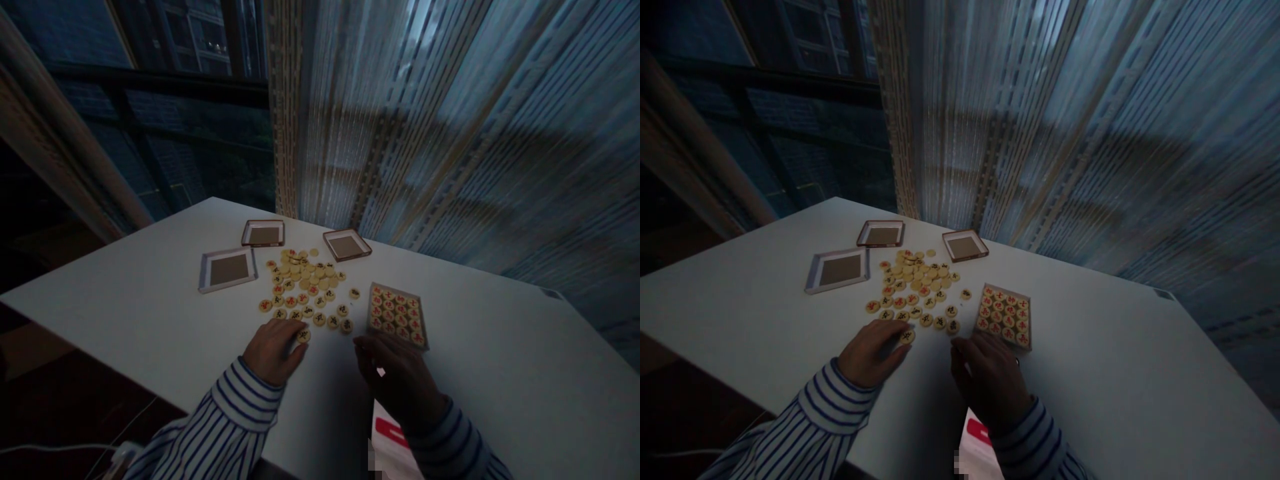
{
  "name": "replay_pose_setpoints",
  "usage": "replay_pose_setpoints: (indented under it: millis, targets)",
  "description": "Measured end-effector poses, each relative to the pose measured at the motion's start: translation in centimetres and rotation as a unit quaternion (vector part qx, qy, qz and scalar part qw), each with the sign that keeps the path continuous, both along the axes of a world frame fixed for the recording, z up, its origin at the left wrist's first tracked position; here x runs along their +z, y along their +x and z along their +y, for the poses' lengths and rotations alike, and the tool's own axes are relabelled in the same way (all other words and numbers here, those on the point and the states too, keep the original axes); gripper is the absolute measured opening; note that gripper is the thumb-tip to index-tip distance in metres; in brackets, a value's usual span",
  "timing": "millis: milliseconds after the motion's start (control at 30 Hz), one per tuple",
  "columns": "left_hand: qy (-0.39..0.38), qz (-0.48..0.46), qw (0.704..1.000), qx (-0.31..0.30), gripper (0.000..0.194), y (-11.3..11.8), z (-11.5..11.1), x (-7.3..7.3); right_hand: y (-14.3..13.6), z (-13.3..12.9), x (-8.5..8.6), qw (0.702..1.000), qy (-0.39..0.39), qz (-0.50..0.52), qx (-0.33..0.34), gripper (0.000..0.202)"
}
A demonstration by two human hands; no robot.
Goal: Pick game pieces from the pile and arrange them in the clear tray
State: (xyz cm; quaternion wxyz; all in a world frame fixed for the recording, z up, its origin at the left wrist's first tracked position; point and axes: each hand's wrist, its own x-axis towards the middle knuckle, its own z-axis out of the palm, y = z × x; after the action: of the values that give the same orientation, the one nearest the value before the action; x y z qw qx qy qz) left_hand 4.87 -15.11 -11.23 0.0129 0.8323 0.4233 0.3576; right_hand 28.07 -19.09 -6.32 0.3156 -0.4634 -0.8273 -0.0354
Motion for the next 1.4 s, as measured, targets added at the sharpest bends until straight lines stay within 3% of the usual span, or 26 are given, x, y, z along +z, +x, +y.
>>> replay_pose_setpoints:
  millis: [500,733,933,1400]
  targets:
    - [0.055,0.005,0.998,-0.003,0.033,-0.1,-0.5,0.2,0.2,0.3,0.1,1.0,0.01,0.006,0.007,0.016]
    - [0.045,-0.049,0.997,-0.032,0.041,0.1,-0.8,0.6,0.2,0.3,0.2,1.0,0.015,0.005,0.002,0.017]
    - [0.05,-0.11,0.992,-0.049,0.03,0.5,-0.8,1.6,0.3,0.3,0.3,1.0,0.022,0.011,0.0,0.016]
    - [-0.06,-0.128,0.988,-0.061,0.021,0.3,-1.0,1.5,0.5,0.3,0.4,0.999,0.041,-0.014,-0.014,0.019]
